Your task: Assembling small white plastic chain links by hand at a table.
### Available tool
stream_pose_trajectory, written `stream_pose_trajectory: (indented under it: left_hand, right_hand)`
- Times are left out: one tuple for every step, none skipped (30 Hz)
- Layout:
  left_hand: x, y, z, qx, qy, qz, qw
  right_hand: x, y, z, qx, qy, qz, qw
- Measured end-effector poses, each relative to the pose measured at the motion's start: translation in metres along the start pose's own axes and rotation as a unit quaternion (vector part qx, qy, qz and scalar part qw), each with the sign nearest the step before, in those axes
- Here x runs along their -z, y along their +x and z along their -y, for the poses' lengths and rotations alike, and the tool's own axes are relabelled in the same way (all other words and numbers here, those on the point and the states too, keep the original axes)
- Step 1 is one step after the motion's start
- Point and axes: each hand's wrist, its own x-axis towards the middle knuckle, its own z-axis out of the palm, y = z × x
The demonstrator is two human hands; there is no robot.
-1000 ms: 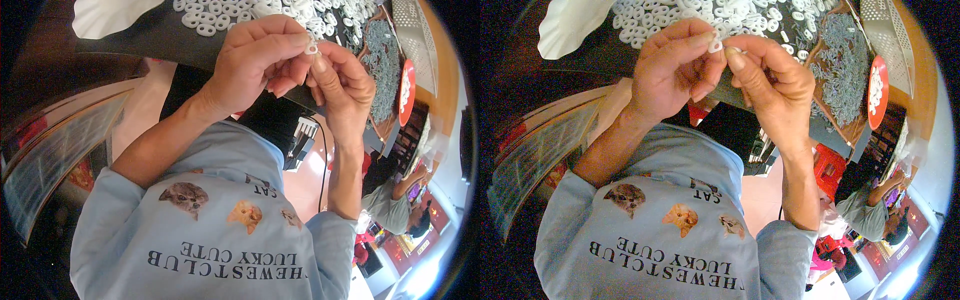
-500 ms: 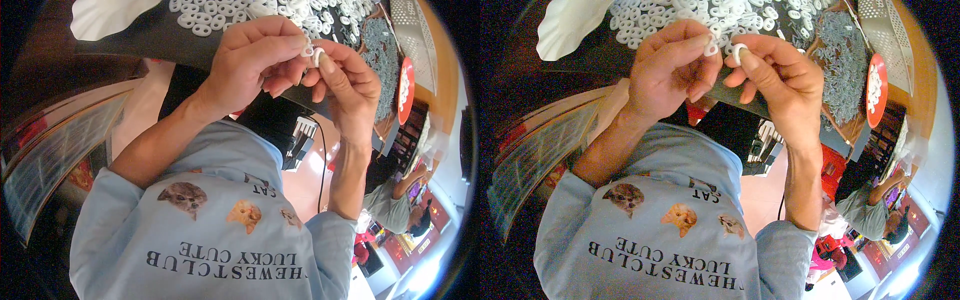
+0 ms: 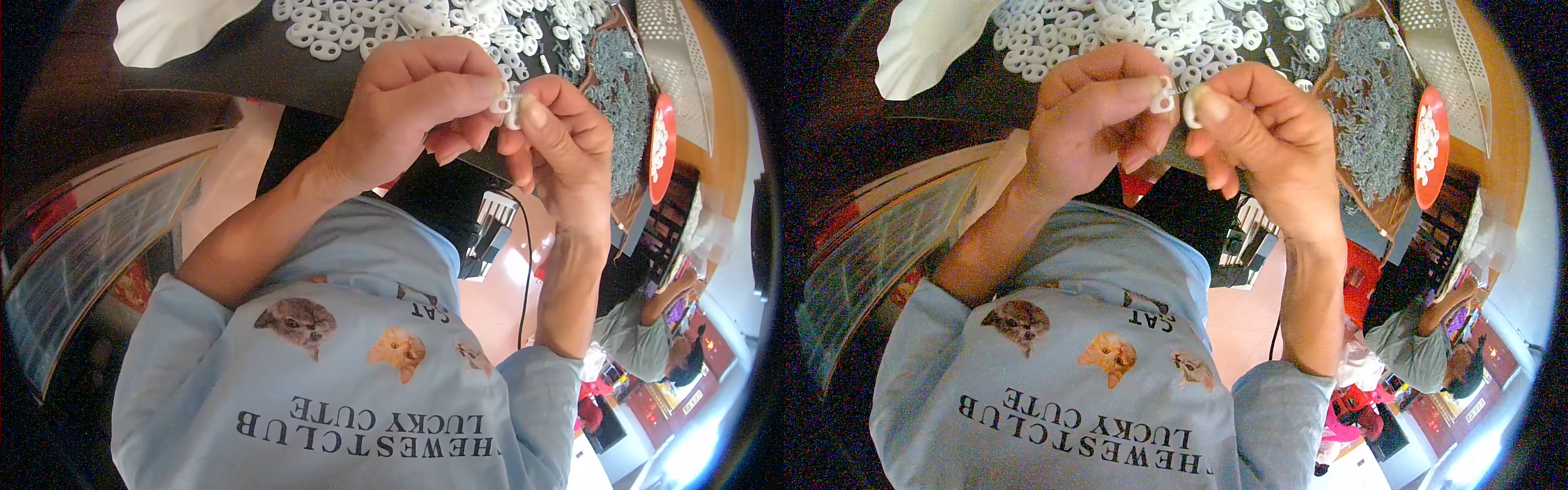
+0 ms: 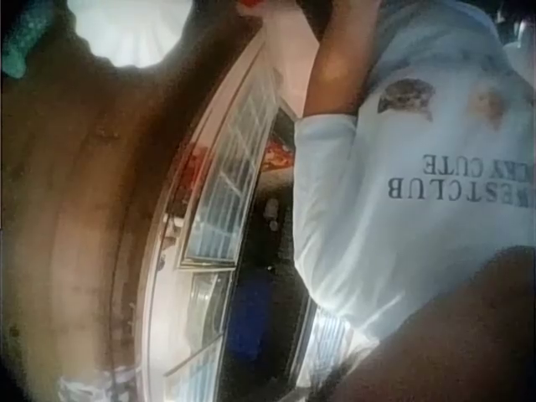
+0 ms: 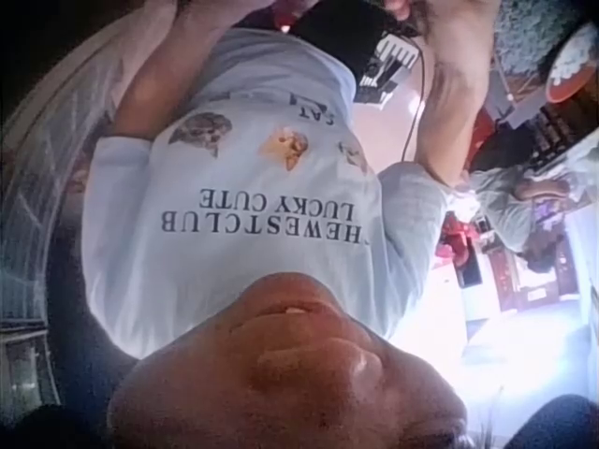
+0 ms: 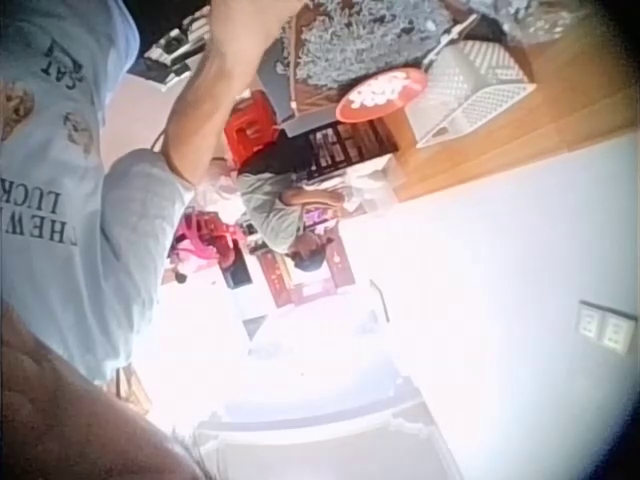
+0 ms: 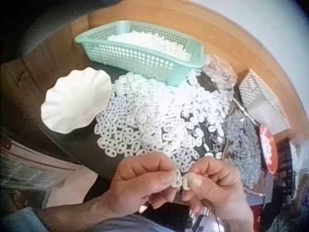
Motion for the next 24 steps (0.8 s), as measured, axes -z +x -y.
stream_pose_trajectory:
  left_hand:
    - [0.0,0.0,0.0,0.0,0.0,0.0,1.0]
    - [0.0,0.001,0.0,0.006,0.004,0.001,1.0]
    - [0.0,0.001,-0.001,0.012,0.009,0.002,1.0]
    - [0.001,0.002,0.0,0.012,0.009,0.001,1.0]
    - [0.003,0.003,0.001,0.016,0.008,0.016,1.0]
    - [0.004,0.004,0.002,0.02,0.006,0.032,0.999]
    - [0.003,0.004,0.001,0.02,0.006,0.031,0.999]
    - [0.003,0.004,0.0,0.026,0.013,0.036,0.999]
    - [0.003,0.004,0.0,0.033,0.021,0.04,0.998]
    - [0.003,0.004,0.0,0.033,0.021,0.04,0.998]
    - [0.002,0.004,0.0,0.037,0.029,0.041,0.998]
    - [0.002,0.004,0.0,0.042,0.036,0.042,0.998]
    - [0.001,0.005,0.0,0.042,0.036,0.042,0.998]
    - [0.001,0.005,-0.001,0.043,0.048,0.039,0.997]
    - [0.0,0.004,-0.002,0.045,0.06,0.036,0.997]
    - [-0.001,0.004,-0.002,0.044,0.06,0.035,0.997]
    - [-0.002,0.004,-0.002,0.04,0.063,0.032,0.997]
    - [-0.002,0.005,-0.002,0.037,0.067,0.029,0.997]
    - [-0.003,0.006,-0.001,0.036,0.066,0.028,0.997]
    - [-0.002,0.006,0.0,0.036,0.071,0.032,0.996]
    - [-0.002,0.006,0.0,0.035,0.076,0.036,0.996]
    - [-0.002,0.006,0.001,0.036,0.075,0.035,0.996]
    - [-0.002,0.007,0.001,0.031,0.086,0.037,0.995]
    - [-0.002,0.007,0.001,0.026,0.097,0.038,0.994]
  right_hand:
    - [0.003,0.0,0.001,0.0,0.0,0.0,1.0]
    - [0.007,0.001,0.002,0.003,-0.007,-0.003,1.0]
    - [0.01,0.002,0.003,0.006,-0.013,-0.005,1.0]
    - [0.01,0.002,0.005,0.006,-0.013,-0.004,1.0]
    - [0.009,0.0,0.009,0.006,-0.04,-0.015,0.999]
    - [0.009,-0.001,0.013,0.007,-0.068,-0.026,0.997]
    - [0.01,0.0,0.014,0.006,-0.068,-0.026,0.997]
    - [0.013,0.001,0.015,0.012,-0.075,-0.011,0.997]
    - [0.015,0.001,0.015,0.018,-0.082,0.004,0.996]
    - [0.016,0.001,0.016,0.018,-0.082,0.004,0.996]
    - [0.017,0.001,0.018,0.023,-0.1,0.017,0.995]
    - [0.018,0.001,0.018,0.028,-0.118,0.029,0.992]
    - [0.02,0.001,0.018,0.028,-0.117,0.028,0.992]
    - [0.021,0.002,0.018,0.024,-0.124,0.03,0.992]
    - [0.021,0.002,0.019,0.021,-0.13,0.031,0.991]
    - [0.02,0.003,0.019,0.021,-0.131,0.032,0.991]
    - [0.02,0.003,0.02,0.021,-0.137,0.031,0.99]
    - [0.02,0.003,0.02,0.021,-0.143,0.029,0.989]
    - [0.02,0.004,0.021,0.021,-0.143,0.03,0.989]
    - [0.019,0.004,0.021,0.02,-0.142,0.027,0.989]
    - [0.019,0.004,0.021,0.019,-0.14,0.025,0.99]
    - [0.02,0.004,0.021,0.018,-0.14,0.025,0.99]
    - [0.021,0.005,0.021,0.018,-0.146,0.031,0.989]
    - [0.021,0.006,0.021,0.018,-0.152,0.038,0.988]
